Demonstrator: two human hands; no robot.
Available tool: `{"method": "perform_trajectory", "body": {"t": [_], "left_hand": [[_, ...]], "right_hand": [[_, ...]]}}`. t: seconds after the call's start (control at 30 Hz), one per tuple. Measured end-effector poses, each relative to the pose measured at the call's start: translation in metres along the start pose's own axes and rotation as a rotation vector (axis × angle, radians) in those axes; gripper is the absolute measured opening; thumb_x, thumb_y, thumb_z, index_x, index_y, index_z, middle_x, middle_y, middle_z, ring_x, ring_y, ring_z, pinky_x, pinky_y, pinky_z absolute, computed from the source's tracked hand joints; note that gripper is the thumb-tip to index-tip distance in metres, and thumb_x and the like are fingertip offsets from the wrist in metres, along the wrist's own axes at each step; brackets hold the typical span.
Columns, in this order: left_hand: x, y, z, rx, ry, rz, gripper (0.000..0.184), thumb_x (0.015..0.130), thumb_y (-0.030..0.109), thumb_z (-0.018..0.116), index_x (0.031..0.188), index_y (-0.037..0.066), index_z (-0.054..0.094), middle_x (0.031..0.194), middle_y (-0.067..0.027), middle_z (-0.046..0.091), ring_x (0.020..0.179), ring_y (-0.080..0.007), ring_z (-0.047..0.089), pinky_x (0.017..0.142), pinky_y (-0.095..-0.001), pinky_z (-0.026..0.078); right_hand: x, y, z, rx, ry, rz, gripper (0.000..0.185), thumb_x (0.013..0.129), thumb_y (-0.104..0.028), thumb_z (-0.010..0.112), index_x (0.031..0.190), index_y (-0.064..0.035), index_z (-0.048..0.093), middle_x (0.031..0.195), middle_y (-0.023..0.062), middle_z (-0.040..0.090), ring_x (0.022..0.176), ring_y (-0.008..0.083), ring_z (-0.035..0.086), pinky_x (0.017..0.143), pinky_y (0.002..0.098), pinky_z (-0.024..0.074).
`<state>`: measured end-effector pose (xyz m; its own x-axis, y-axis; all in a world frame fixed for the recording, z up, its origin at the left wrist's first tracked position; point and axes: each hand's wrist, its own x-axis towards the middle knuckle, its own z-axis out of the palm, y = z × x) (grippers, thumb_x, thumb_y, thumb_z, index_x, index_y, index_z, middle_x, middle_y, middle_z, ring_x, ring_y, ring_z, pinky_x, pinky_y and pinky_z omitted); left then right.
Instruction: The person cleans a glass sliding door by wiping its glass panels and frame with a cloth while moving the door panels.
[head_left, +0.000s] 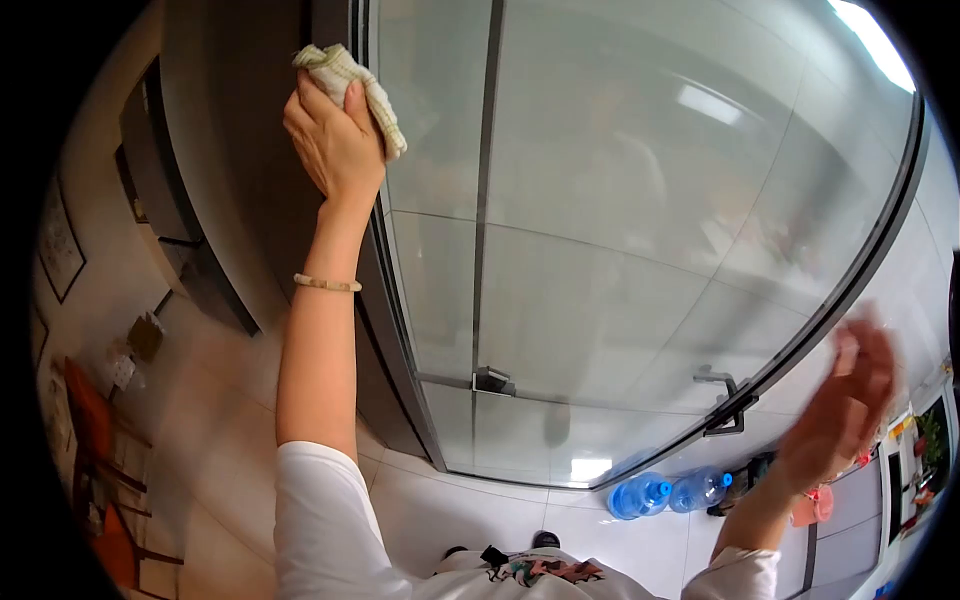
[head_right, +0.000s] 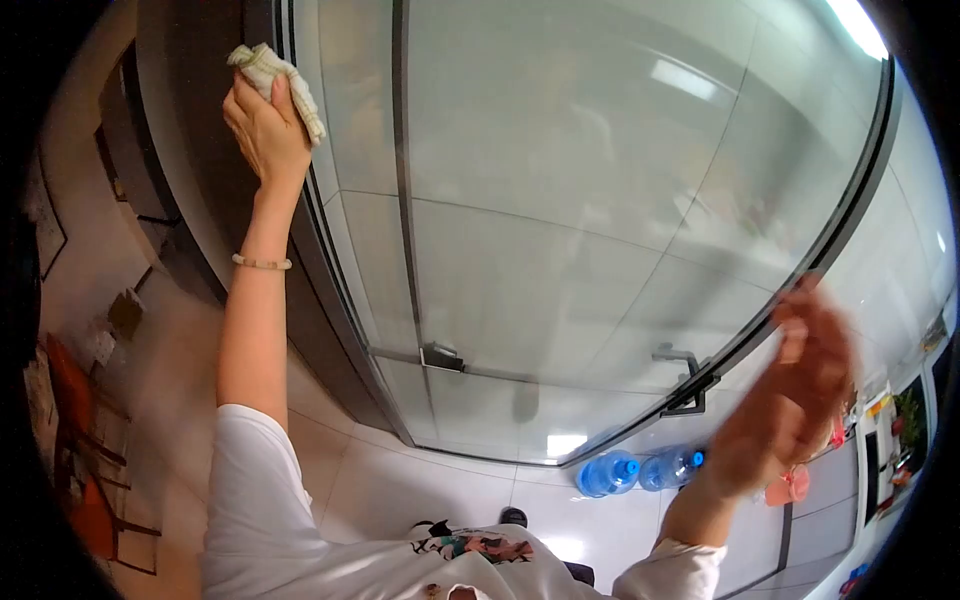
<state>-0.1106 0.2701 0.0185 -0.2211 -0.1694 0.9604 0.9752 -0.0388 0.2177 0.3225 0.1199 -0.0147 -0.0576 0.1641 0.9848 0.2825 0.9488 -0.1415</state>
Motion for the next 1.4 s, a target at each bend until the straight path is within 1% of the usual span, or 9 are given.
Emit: {"method": "perform_trajectory", "body": {"t": [0.13, 0.23, 0.5, 0.63, 0.8, 0.87, 1.03, 1.13, 1.4], "left_hand": [[-0.024, -0.001, -0.009, -0.007, -0.026, -0.004, 0.056, 0.087, 0.029, 0.049, 0.128, -0.004, 0.03, 0.115, -0.0202, 0.04, 0.105, -0.0344, 0.04, 0.09, -0.0425, 0.033], [-0.055, -0.005, -0.017, -0.036, -0.06, -0.028, 0.058, 0.087, 0.027, 0.049, 0.13, -0.005, 0.028, 0.117, -0.021, 0.038, 0.107, -0.0353, 0.038, 0.092, -0.0422, 0.03], [-0.179, -0.031, -0.047, -0.074, -0.198, -0.119, 0.061, 0.087, 0.026, 0.046, 0.128, -0.012, 0.022, 0.119, -0.0265, 0.034, 0.108, -0.0396, 0.035, 0.094, -0.0452, 0.027], [-0.194, -0.03, -0.053, -0.059, -0.275, -0.313, 0.062, 0.077, 0.006, 0.057, 0.127, -0.011, 0.024, 0.122, -0.0272, 0.034, 0.112, -0.0408, 0.034, 0.097, -0.0457, 0.026], [-0.204, -0.023, -0.049, -0.084, -0.279, -0.46, 0.062, 0.072, -0.002, 0.06, 0.124, -0.008, 0.028, 0.12, -0.0266, 0.035, 0.113, -0.0416, 0.033, 0.1, -0.047, 0.023], [-0.212, -0.036, -0.053, -0.109, -0.291, -0.344, 0.061, 0.077, 0.003, 0.054, 0.128, -0.007, 0.023, 0.124, -0.0282, 0.03, 0.116, -0.0418, 0.031, 0.1, -0.0478, 0.021], [-0.163, 0.0, -0.054, -0.081, -0.237, -0.308, 0.058, 0.082, 0.01, 0.052, 0.128, -0.008, 0.022, 0.127, -0.0273, 0.028, 0.116, -0.0403, 0.029, 0.1, -0.0473, 0.021], [-0.152, 0.002, -0.005, -0.044, -0.157, -0.23, 0.055, 0.086, 0.019, 0.05, 0.126, -0.009, 0.025, 0.121, -0.0274, 0.032, 0.112, -0.0395, 0.033, 0.095, -0.0469, 0.025], [-0.137, -0.012, -0.02, -0.043, -0.044, -0.209, 0.055, 0.088, 0.036, 0.046, 0.118, -0.008, 0.036, 0.101, -0.0215, 0.043, 0.094, -0.0362, 0.046, 0.078, -0.0428, 0.039]], "right_hand": [[0.052, -0.041, -0.015, -0.167, -0.19, -0.419, 0.049, 0.085, -0.026, 0.046, 0.124, 0.0032, 0.039, 0.124, 0.0212, 0.044, 0.121, 0.0358, 0.037, 0.099, 0.0468, 0.027], [0.059, -0.055, -0.008, -0.233, -0.265, -0.545, 0.049, 0.084, -0.025, 0.047, 0.124, 0.0031, 0.039, 0.124, 0.0213, 0.044, 0.121, 0.036, 0.037, 0.099, 0.0469, 0.0271], [0.059, -0.077, 0.001, -0.295, -0.295, -0.611, 0.047, 0.083, -0.021, 0.049, 0.123, 0.0028, 0.04, 0.125, 0.0215, 0.042, 0.121, 0.0366, 0.036, 0.099, 0.0471, 0.0274], [0.06, -0.073, -0.011, -0.34, -0.24, -0.612, 0.047, 0.083, -0.019, 0.05, 0.123, 0.0027, 0.04, 0.126, 0.0216, 0.041, 0.121, 0.0369, 0.036, 0.1, 0.0472, 0.0275], [0.085, -0.041, -0.002, -0.388, -0.134, -0.587, 0.046, 0.082, -0.017, 0.051, 0.123, 0.0025, 0.04, 0.127, 0.0217, 0.04, 0.121, 0.0372, 0.036, 0.1, 0.0474, 0.0277], [0.093, -0.026, 0.009, -0.38, -0.117, -0.599, 0.046, 0.082, -0.016, 0.052, 0.123, 0.0025, 0.04, 0.127, 0.0218, 0.04, 0.121, 0.0374, 0.036, 0.1, 0.0474, 0.0278], [0.077, 0.013, 0.029, -0.324, -0.095, -0.59, 0.046, 0.081, -0.013, 0.053, 0.123, 0.0023, 0.04, 0.128, 0.0219, 0.039, 0.121, 0.0377, 0.036, 0.1, 0.0476, 0.028], [0.074, 0.037, 0.05, -0.277, -0.092, -0.616, 0.046, 0.081, -0.012, 0.053, 0.122, 0.0022, 0.04, 0.128, 0.022, 0.038, 0.121, 0.0379, 0.036, 0.1, 0.0477, 0.0281], [0.067, 0.034, 0.104, -0.146, -0.107, -0.606, 0.046, 0.08, -0.008, 0.055, 0.122, 0.0019, 0.041, 0.13, 0.0222, 0.037, 0.121, 0.0385, 0.035, 0.1, 0.0479, 0.0284]]}}
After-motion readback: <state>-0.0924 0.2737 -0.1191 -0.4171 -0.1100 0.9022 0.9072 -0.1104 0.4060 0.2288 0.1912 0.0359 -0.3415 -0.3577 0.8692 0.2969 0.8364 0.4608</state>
